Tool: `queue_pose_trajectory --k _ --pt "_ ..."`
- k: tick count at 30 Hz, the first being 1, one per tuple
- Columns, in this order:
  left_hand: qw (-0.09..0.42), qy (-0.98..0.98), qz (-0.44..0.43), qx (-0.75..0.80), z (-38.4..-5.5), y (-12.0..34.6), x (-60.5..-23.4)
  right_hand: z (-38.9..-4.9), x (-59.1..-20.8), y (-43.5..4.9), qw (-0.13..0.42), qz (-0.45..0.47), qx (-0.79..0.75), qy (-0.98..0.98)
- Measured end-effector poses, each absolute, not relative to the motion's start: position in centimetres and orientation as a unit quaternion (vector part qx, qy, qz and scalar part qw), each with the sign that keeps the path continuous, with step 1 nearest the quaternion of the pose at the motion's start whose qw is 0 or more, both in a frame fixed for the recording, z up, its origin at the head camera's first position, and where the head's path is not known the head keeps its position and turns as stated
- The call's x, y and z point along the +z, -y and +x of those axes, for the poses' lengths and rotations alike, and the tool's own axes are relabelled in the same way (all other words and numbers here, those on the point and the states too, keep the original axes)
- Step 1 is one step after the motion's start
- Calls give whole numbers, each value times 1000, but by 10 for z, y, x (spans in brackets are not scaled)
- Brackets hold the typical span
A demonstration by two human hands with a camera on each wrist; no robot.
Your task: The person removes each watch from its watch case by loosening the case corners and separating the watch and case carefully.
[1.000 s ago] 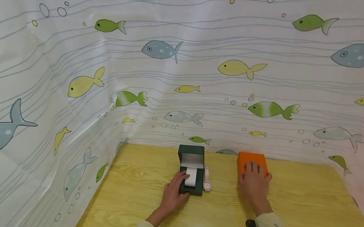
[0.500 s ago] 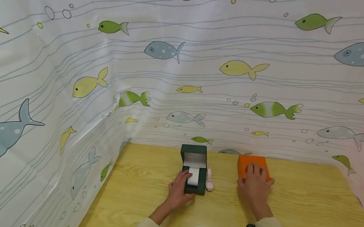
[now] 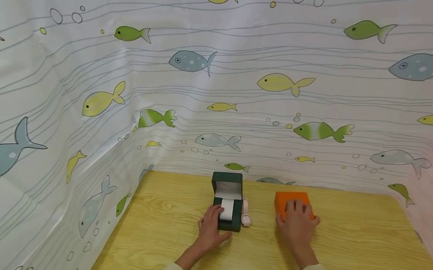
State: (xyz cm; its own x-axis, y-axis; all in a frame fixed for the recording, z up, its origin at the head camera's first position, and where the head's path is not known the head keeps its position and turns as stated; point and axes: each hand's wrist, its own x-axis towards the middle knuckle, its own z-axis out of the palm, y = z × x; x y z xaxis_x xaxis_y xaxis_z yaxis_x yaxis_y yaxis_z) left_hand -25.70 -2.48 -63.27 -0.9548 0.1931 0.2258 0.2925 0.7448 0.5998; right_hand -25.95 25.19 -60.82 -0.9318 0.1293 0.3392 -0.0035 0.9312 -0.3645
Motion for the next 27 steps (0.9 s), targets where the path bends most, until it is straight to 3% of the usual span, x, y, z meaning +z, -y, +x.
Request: queue_pose_trajectory --k 10,16,27 --pt "99 926 -122 -342 -252 22 -634 -247 -617 -251 204 -36 190 960" --pt "144 899 -154 -383 -253 22 -635 -241 -620 -252 176 -25 170 969" --pt "-18 857 -281 -432 -239 24 -643 -234 -614 -229 141 -5 159 977"
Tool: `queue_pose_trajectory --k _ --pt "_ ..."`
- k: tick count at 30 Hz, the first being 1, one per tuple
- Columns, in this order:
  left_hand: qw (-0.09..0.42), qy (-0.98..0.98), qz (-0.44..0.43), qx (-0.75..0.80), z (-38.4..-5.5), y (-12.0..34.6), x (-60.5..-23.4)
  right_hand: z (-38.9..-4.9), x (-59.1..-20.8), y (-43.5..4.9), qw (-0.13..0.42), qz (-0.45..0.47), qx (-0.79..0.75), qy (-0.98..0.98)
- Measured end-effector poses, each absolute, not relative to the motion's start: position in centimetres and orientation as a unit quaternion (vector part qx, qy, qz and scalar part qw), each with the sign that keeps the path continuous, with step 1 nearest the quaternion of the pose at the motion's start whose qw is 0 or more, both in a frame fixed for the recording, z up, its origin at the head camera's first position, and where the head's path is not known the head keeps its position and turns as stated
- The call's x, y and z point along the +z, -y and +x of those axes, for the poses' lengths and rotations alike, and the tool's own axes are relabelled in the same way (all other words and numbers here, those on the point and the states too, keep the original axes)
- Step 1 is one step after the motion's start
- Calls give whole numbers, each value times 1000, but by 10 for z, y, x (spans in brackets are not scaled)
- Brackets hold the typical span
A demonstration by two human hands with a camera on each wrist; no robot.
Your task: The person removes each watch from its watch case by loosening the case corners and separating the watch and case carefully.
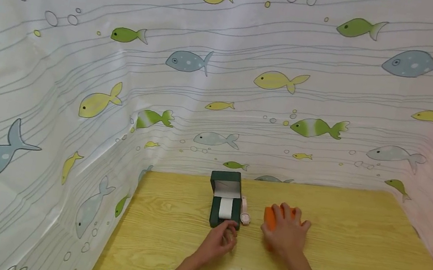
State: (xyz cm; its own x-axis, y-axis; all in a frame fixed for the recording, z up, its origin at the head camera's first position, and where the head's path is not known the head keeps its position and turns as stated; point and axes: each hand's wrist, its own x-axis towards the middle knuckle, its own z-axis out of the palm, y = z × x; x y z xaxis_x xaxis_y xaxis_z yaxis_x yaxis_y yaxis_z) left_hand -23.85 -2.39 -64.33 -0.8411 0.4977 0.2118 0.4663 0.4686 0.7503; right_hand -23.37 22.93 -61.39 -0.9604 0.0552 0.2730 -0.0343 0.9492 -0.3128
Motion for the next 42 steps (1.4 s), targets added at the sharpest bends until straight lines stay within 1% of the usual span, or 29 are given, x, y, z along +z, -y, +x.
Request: queue_pose_trajectory --k 3,6,11,18,22,28,36,40,42 --pt "43 -851 294 433 -232 26 -648 -231 -617 -219 149 -10 154 977" --pt "44 -850 307 426 -228 26 -652 -227 -621 -211 166 -20 159 973" --pt "24 -850 326 414 -224 27 -655 -222 -626 -205 193 -38 184 963" --pt "-5 -855 332 398 -220 22 -658 -215 -627 -200 223 -27 183 957" --pt "-14 -859 340 382 -218 19 -658 -210 -625 -195 228 -23 186 955" --pt "9 -887 317 337 -215 15 -658 -199 -619 -183 229 -3 197 953" --pt "70 -893 293 335 -210 14 -657 -192 -625 -178 256 19 186 948" --pt "70 -894 303 321 -209 14 -659 -190 -627 -179 254 3 193 948" --pt "60 -893 317 314 -208 13 -660 -189 -626 -178 246 -6 198 949"
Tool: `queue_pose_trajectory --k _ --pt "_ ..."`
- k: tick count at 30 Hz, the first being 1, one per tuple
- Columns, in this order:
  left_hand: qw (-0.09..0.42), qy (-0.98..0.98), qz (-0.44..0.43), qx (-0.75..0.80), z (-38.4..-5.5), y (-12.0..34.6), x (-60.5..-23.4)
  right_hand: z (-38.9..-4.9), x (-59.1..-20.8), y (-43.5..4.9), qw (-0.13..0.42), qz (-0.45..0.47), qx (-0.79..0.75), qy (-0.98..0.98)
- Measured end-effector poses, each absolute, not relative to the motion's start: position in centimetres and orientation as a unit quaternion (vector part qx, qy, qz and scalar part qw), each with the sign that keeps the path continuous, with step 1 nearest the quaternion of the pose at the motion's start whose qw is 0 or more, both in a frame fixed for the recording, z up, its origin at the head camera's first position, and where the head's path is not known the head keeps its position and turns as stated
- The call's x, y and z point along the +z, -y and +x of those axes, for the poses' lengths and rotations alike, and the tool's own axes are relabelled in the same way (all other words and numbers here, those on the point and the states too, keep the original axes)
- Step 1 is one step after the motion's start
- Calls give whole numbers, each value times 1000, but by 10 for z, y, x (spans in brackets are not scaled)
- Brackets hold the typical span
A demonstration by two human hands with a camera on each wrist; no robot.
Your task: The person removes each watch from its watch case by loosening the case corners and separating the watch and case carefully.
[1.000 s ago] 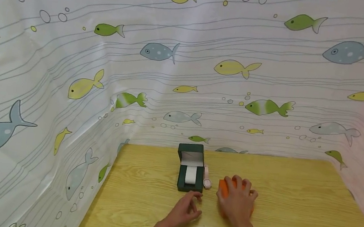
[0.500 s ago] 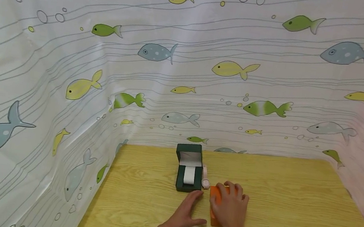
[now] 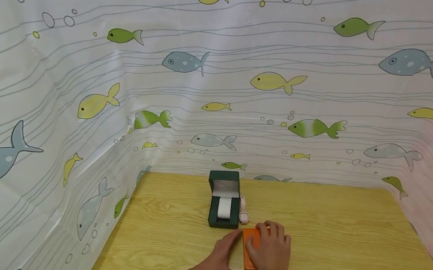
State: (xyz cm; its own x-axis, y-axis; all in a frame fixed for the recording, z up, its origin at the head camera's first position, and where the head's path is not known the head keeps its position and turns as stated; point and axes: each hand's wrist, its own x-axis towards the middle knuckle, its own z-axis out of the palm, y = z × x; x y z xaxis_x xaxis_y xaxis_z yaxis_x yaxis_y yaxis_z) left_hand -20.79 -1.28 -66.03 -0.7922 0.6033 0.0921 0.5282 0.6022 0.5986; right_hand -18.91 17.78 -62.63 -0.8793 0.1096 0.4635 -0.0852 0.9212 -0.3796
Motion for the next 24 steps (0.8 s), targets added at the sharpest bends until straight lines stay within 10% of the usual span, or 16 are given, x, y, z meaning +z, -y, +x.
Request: queue_pose_trajectory --k 24 --pt "19 -891 330 311 -204 8 -666 -179 -636 -228 170 160 298 925"
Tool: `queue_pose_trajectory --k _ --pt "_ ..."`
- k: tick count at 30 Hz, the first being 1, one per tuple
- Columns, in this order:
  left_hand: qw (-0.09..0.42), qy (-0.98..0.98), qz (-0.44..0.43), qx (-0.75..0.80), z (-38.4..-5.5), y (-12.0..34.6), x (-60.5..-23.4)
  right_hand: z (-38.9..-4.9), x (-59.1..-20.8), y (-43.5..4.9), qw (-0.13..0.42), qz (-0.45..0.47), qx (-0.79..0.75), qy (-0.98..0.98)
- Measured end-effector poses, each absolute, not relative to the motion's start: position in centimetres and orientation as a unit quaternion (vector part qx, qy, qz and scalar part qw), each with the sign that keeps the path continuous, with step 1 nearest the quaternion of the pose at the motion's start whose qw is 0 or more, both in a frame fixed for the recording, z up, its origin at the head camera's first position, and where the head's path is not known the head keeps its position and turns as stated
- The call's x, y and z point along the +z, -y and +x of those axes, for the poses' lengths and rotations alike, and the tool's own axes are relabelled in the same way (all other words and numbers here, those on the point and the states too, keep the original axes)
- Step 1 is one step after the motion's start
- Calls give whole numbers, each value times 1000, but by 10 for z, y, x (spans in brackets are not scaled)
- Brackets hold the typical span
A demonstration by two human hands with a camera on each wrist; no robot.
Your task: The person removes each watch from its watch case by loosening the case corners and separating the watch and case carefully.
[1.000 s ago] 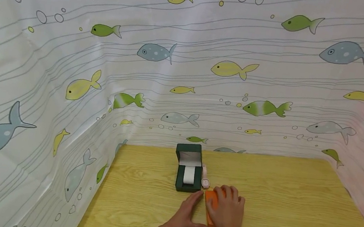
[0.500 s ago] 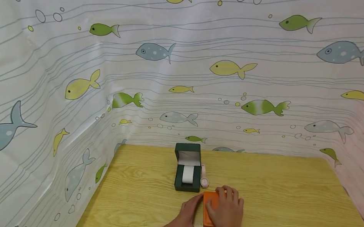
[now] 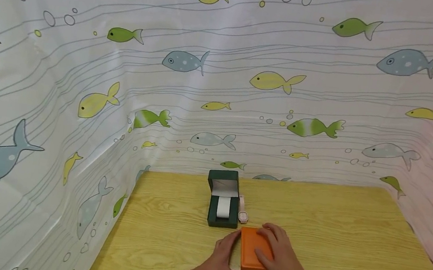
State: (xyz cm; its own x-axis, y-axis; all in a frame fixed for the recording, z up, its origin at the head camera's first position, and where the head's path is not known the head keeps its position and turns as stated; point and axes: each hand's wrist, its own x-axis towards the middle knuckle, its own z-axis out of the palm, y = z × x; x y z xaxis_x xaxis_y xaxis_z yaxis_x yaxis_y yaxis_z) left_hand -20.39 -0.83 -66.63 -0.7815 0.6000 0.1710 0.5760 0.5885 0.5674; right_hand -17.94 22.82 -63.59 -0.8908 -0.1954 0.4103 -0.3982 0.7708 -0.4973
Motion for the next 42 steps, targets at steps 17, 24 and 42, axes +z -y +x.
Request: queue_pose_trajectory --k 17,24,42 --pt "33 -893 304 329 -204 6 -666 -173 -631 -258 57 262 311 912" --pt "40 -893 294 338 -203 5 -666 -176 -641 -263 42 254 317 913" --pt "13 -891 290 349 -198 4 -669 -185 -626 -267 16 241 314 918"
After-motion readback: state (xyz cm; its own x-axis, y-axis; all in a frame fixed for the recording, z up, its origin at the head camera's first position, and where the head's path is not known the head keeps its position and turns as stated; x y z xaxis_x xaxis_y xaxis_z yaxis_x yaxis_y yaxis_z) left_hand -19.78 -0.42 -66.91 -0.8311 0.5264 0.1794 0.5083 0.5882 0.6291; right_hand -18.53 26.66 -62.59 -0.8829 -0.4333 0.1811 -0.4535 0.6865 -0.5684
